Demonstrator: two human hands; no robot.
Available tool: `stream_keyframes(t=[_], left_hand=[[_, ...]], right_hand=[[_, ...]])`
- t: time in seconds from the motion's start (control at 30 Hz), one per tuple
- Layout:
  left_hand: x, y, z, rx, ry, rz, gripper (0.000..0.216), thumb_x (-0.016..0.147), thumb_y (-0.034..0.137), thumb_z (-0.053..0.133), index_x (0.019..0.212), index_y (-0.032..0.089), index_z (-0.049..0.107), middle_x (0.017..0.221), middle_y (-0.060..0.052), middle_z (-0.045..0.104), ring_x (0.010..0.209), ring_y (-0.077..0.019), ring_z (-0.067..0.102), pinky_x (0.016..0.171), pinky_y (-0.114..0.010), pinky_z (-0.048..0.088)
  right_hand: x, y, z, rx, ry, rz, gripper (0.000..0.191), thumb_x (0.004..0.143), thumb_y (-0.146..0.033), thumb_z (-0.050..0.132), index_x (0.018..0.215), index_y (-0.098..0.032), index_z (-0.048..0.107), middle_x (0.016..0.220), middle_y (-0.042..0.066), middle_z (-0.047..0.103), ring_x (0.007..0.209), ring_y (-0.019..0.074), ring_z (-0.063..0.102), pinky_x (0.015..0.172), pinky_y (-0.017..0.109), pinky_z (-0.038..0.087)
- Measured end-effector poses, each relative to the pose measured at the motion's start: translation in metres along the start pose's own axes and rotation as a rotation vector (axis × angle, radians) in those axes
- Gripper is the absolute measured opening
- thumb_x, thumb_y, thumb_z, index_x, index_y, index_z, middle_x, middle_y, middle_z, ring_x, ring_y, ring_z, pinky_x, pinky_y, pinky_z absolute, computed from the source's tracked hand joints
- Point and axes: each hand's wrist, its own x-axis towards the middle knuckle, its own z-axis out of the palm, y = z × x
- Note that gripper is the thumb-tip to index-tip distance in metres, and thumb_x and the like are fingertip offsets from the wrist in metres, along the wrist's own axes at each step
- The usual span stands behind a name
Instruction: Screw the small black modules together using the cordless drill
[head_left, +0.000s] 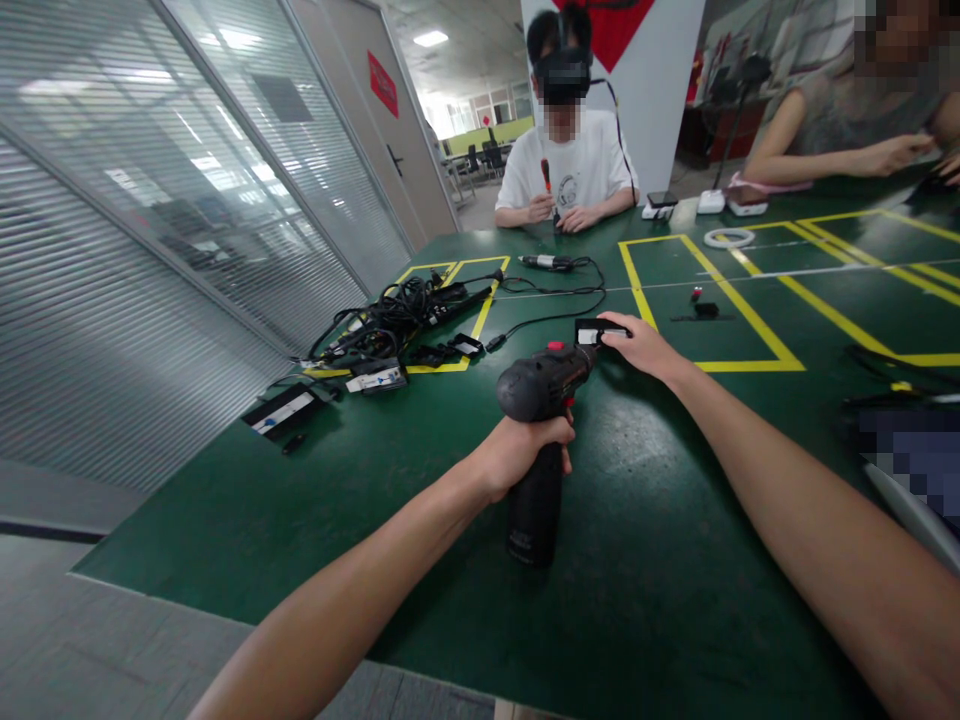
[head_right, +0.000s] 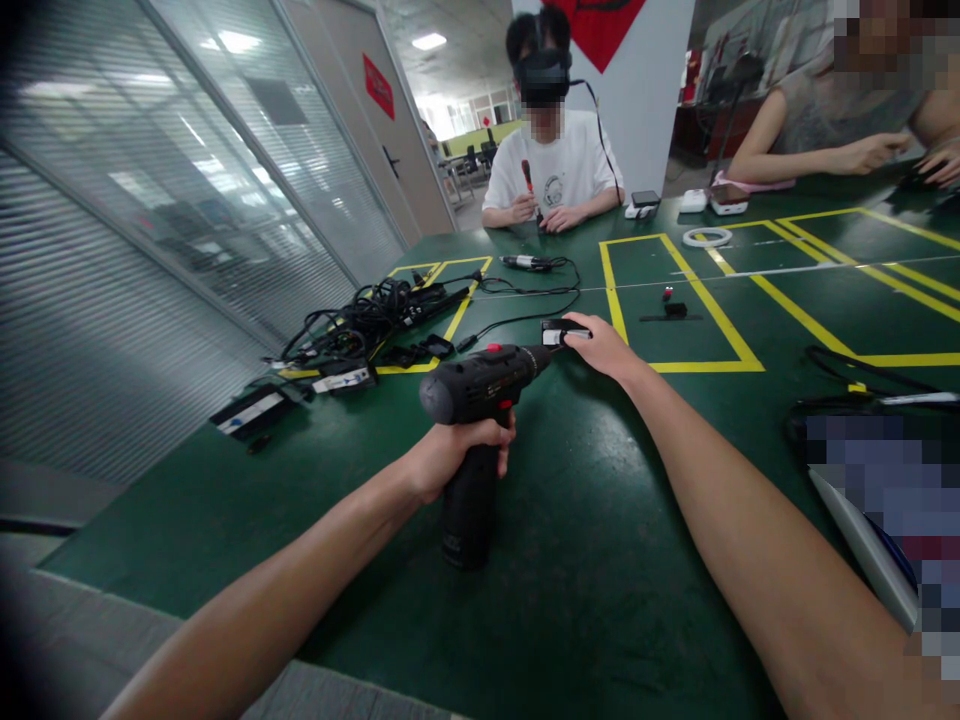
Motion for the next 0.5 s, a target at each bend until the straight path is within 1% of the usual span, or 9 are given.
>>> stream_keyframes(t=[0.27,0.5], left_hand=[[0.0002,-0.0015,-0.0012,-0.006,-0.001,-0.005,0.018,0.068,0.020,0.058,0.084,0.015,0.051,0.062,0.001,0.054,0.049,-0.0109,0.054,0.050,-0.022,0.041],[-0.0004,0.0009,0.0001,-0.005,0.007,-0.013,0.017,0.067,0.020,0.058,0.082,0.014,0.051,0.058,0.002,0.053,0.049,-0.0114,0.054,0.051,-0.022,0.041]], right_hand=[[-0.0008,-0.0023,-0.0006,-0.008,0.006,0.011,0.038,0.078,-0.028,0.055,0.114,-0.024,0.066,0.114,0.003,0.066,0.098,0.0250,0.060,0.089,0.036,0.044],[-0.0015,-0.0053,-0.0014,-0.003,0.003,0.006,0.037,0.078,-0.028,0.055,0.113,-0.024,0.066,0.112,0.003,0.067,0.096,0.0244,0.061,0.088,0.036,0.045]])
